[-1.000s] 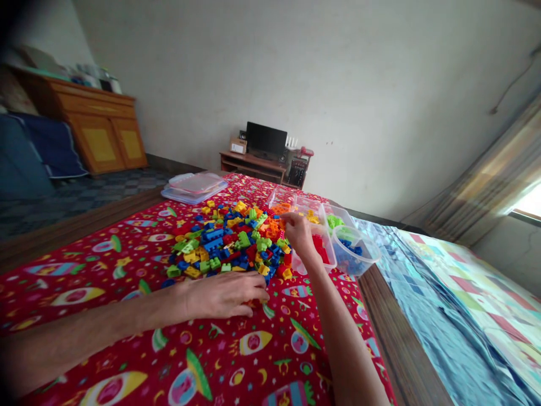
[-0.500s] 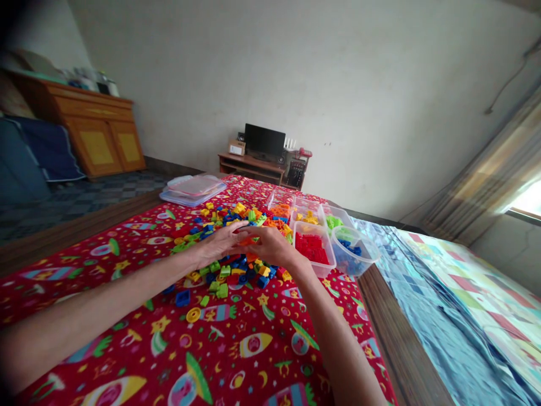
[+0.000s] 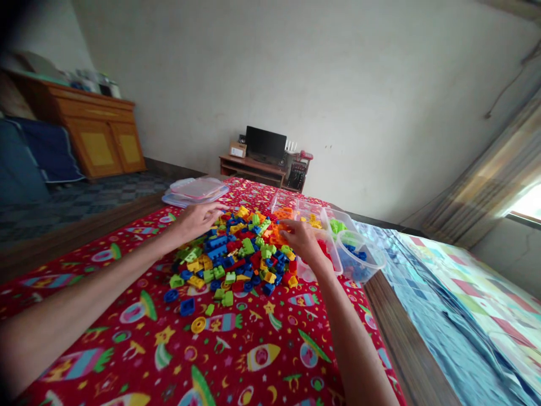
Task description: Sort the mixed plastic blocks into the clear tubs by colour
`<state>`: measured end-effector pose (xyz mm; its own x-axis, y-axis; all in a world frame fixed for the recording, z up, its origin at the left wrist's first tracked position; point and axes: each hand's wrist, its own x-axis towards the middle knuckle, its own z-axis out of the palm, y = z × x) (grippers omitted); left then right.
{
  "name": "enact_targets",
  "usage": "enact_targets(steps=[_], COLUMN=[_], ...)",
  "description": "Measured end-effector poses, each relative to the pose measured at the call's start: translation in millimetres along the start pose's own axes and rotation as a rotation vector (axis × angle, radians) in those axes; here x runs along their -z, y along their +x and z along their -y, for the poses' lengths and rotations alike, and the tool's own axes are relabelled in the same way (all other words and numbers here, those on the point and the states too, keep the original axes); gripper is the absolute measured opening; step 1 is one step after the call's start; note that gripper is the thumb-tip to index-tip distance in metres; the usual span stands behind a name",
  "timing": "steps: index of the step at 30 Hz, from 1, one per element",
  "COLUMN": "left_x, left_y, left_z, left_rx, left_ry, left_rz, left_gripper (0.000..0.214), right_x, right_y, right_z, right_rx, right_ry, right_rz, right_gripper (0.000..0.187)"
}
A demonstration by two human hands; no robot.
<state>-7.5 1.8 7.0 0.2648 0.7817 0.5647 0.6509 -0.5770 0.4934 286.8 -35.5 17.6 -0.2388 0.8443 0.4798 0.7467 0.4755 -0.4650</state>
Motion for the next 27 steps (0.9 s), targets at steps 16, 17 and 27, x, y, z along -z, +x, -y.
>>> enact_targets(steps=[16,17,27], left_x=[-20.1,-19.6,4.3], left_y=[-16.1,-16.0,-10.5], left_z=[83.5,81.9,81.8], left_rx=[0.218,0.242,0.413], left_ry=[0.156,0.152,0.227], left_rz=[-0.046,-0.050,0.075], left_gripper=[0.049,0.050,0.045], right_x=[4.3,3.0,-7.5], right_y=[145.2,137.8,38.9], right_z=[-27.1,-25.6,11.8], right_rx=[-0.279,-0.272,-0.059], right_ry=[-0.289,-0.228,-0.033], right_rz=[-0.009,-0.014,0.050], right_gripper=[0.027,0.027,0.023])
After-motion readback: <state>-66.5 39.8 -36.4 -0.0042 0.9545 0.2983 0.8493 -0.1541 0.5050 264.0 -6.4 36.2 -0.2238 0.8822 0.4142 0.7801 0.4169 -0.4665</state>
